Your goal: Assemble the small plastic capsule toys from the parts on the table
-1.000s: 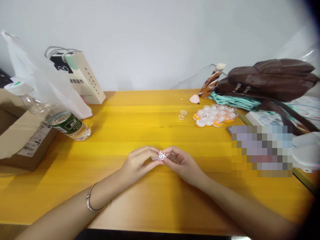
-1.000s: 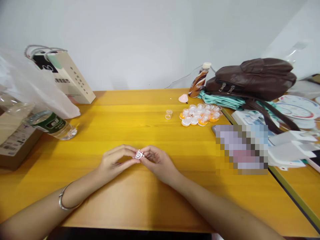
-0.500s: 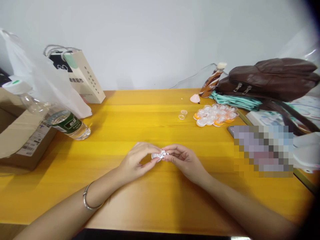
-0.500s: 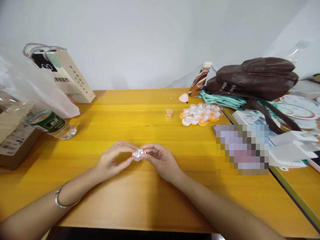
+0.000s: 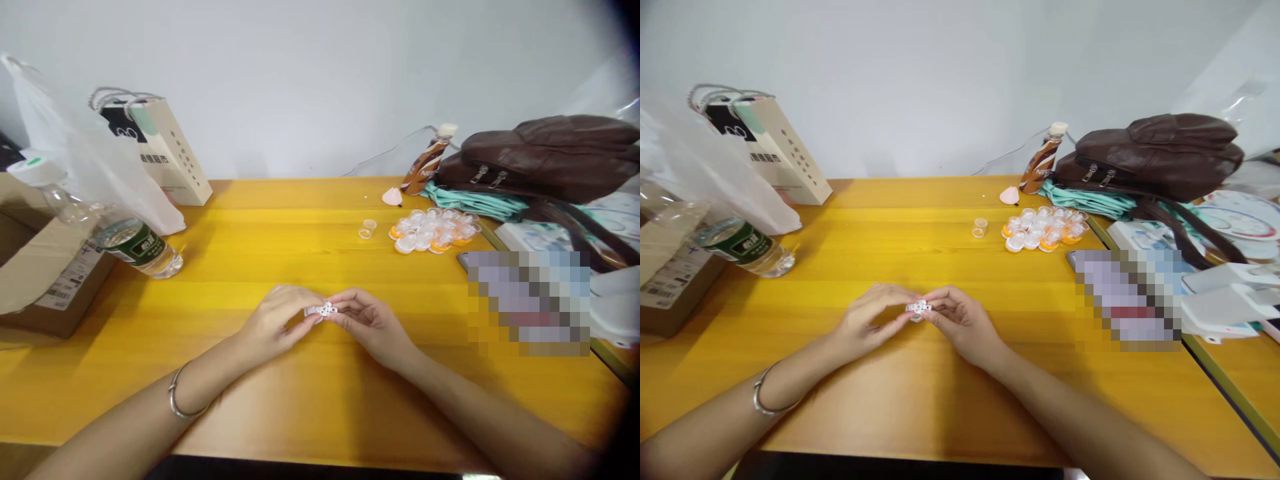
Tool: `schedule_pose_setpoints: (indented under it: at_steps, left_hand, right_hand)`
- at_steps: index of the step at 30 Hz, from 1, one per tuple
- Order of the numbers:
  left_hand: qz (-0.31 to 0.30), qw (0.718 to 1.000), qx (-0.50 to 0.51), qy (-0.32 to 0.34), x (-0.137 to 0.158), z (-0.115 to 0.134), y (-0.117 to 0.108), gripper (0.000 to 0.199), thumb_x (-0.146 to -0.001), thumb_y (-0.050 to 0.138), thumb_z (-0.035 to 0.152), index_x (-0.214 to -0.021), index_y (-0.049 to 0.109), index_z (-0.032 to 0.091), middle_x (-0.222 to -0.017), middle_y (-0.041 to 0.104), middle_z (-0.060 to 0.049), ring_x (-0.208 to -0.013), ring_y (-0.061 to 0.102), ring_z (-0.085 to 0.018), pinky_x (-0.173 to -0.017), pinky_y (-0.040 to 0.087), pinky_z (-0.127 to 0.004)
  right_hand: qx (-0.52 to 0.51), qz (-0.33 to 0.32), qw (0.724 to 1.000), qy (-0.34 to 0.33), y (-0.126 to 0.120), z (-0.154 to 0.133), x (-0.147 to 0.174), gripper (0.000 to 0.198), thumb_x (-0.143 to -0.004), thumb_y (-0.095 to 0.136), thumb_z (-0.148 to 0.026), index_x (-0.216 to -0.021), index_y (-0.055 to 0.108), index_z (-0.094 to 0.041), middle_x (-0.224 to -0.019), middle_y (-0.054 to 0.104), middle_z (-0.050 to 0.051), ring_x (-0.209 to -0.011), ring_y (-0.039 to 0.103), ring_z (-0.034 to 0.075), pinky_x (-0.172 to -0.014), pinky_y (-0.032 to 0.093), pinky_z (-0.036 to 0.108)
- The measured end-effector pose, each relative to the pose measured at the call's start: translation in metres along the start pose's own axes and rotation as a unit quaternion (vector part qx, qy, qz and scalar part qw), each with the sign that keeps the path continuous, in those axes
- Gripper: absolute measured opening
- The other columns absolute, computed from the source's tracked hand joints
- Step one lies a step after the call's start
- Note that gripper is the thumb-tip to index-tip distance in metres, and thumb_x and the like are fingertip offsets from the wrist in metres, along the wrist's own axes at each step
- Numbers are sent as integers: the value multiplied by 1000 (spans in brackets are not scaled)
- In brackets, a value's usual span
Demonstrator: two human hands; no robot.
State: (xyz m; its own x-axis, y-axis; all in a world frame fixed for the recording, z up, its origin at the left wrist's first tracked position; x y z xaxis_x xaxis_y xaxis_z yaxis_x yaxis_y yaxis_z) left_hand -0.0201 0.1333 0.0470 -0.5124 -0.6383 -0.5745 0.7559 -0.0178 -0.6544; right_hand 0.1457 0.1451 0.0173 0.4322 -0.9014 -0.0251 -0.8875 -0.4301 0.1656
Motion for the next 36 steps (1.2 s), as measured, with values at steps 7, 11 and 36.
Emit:
schedule_pose_setpoints:
  at_steps: [7,11,36]
  left_hand:
    - [13,997,-49,63,7,0,8,32,-81,55,7,-112,54,17,-99,67,-6,-92,62,-15,-80,50,-30]
    - [13,998,-41,47,7,3,9,33,-82,55,9,-114,53,17,-103,65,-8,-95,60,-16,-83,50,-31]
    - [17,983,94,-158,0,-12,-6,17,-84,55,18,-99,61,17,-93,62,-6,-87,58,-14,-80,46,-28]
  right_hand:
    - [-23,25,999,12,0,2,-1,17,-71,71,-26,-84,60,-22,-78,67,-2,-76,63,11,-76,50,26]
    - [-34,36,998,33,0,6,-3,17,-68,73,-28,-78,61,-21,-74,68,-2,-75,64,11,-76,49,26]
    - [268,68,956,-96,-9,5,-4,38,-71,68,-32,-105,54,-23,-91,62,5,-85,59,18,-75,49,34]
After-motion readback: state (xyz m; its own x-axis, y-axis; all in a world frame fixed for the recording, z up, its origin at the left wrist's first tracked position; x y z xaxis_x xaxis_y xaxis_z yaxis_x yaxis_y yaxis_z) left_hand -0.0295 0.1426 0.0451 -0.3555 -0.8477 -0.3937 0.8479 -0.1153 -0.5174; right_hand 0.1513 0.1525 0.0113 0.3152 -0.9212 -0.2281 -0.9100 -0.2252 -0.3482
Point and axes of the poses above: each hand's wrist, its own x-axis away from the middle knuckle, its own y-axis out of the palm, z = x × y, the point moved 3 cm from there along -x, towards the middle knuckle
